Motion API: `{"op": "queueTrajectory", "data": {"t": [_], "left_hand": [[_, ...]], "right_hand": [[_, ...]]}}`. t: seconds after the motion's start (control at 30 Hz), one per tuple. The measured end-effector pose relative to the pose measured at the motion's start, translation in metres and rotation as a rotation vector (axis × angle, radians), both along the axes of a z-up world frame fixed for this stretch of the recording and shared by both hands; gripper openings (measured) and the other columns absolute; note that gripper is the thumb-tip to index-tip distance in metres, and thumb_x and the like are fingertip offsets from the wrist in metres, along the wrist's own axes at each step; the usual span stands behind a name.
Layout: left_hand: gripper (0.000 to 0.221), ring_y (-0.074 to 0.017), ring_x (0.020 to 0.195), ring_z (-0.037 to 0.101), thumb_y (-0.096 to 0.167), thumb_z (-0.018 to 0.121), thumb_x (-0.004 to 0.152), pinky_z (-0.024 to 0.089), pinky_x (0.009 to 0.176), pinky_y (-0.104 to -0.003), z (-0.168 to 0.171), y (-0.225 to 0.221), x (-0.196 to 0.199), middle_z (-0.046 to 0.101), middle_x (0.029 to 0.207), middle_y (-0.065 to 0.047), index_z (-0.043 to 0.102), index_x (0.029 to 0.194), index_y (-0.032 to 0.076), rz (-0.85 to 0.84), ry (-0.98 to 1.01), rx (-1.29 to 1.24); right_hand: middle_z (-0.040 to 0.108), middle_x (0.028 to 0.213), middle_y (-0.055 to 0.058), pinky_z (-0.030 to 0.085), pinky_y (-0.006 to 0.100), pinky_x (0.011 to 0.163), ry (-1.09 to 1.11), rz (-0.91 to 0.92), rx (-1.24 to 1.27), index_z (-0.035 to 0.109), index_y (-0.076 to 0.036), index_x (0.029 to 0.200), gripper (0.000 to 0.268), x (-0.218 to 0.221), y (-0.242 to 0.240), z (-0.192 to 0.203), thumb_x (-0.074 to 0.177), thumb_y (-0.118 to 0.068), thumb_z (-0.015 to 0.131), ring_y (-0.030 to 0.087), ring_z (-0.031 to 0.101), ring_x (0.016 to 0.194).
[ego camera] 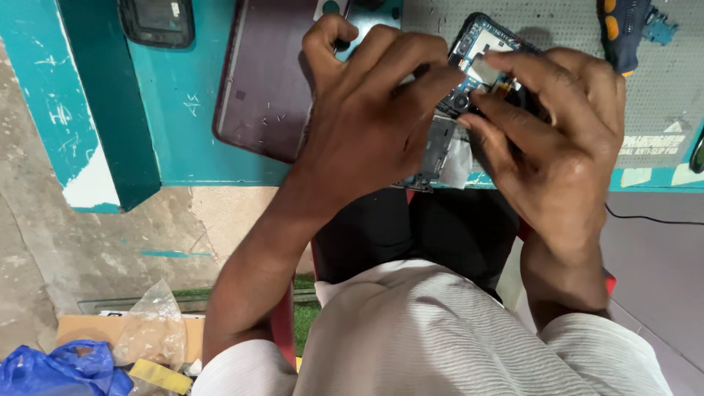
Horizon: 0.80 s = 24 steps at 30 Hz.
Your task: The person is repairing a disassembled smartphone on a workbench. They use a screwdriver to remove screws from the internal metal frame and a metal prying tool to disconnect ribbon cables and lift components. The person carefully manipulates the internal circuit board and battery area while seated.
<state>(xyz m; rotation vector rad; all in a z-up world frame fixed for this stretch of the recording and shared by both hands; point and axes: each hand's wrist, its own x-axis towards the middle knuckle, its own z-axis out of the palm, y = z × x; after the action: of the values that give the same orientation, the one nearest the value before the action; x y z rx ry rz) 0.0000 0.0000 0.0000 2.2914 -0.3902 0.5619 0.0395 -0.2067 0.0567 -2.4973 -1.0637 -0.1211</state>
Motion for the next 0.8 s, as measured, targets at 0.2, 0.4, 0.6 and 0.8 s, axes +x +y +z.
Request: {"op": "queueTrajectory", "data": {"t": [0.2,0.4,0.6,0.8], "left_hand": [[0.028,-0.0163,0.109,0.057,-0.001,0.076,0.087,0.027,0.103,-0.051,-0.001,-0.001,0.001,0.059,0.113,0.004,0.07,0.11,0.014,-0.009,0.01,0.036],[0.018,-0.0154,0.108,0.057,0.001,0.074,0.089,0.028,0.104,-0.051,-0.004,-0.002,0.0,0.058,0.113,0.004,0.072,0.103,0.012,0.005,0.009,0.038],[0.016,-0.0169,0.107,0.057,0.006,0.074,0.089,0.029,0.102,-0.055,0.0,-0.003,0.001,0.059,0.113,0.002,0.075,0.105,0.01,-0.013,0.019,0.058],[0.015,-0.0237,0.115,0.055,0.011,0.069,0.091,0.033,0.101,-0.06,0.006,0.0,-0.003,0.059,0.123,-0.003,0.073,0.103,0.005,-0.014,-0.001,0.171]], "right_hand": [[0.071,0.118,0.007,0.053,0.034,0.091,0.01,-0.001,0.041,0.08,0.0,0.112,0.028,-0.001,-0.007,-0.011,0.092,-0.015,0.092,0.023,0.061,0.109],[0.068,0.104,0.006,0.051,0.034,0.085,0.022,0.022,0.073,0.081,-0.005,0.105,0.02,-0.001,-0.01,-0.014,0.093,-0.012,0.095,0.022,0.063,0.1],[0.069,0.101,0.008,0.046,0.039,0.081,-0.031,0.136,0.002,0.081,-0.005,0.093,0.021,0.011,-0.005,-0.008,0.082,-0.015,0.095,0.023,0.061,0.095],[0.069,0.097,0.008,0.044,0.039,0.079,-0.044,0.177,-0.006,0.082,-0.002,0.091,0.018,0.016,-0.004,-0.007,0.078,-0.009,0.091,0.024,0.059,0.091]]}}
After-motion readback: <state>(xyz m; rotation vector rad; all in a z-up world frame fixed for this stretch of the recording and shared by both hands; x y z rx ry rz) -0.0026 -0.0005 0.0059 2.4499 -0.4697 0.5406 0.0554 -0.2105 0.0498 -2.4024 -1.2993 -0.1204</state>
